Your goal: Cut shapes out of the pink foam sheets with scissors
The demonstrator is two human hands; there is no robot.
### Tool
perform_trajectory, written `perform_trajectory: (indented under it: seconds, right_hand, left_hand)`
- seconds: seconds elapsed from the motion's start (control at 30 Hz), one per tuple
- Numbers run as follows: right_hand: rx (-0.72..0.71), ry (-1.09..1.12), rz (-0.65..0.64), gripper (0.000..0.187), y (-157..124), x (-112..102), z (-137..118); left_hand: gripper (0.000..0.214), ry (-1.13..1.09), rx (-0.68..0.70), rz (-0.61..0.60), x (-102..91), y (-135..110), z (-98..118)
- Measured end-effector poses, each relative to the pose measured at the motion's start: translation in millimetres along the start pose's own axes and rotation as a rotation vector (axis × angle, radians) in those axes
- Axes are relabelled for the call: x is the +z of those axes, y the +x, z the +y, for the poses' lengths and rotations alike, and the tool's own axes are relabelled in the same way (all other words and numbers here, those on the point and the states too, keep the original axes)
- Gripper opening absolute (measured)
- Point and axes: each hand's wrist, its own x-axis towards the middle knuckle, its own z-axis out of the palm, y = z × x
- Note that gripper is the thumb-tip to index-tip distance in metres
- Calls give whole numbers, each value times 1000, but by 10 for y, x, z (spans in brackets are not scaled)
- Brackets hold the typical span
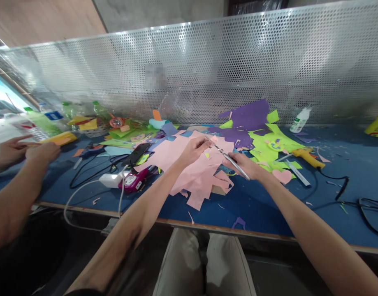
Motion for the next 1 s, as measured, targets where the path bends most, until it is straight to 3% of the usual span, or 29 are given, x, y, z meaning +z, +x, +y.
perform_trajectory:
  seconds: [0.57, 0.73, 1.0]
  right_hand:
    - [63, -74, 70, 56, 34, 30, 7]
    - [78, -90, 99, 54, 30, 21, -4]
    - [-127, -20, -39, 54, -25, -31, -20]
  left_hand:
    - [29, -1, -4, 9, 11, 12, -71]
    - [28, 105, -1, 10, 17, 5, -70]
    - [28, 49, 23, -53, -7, 7, 0]
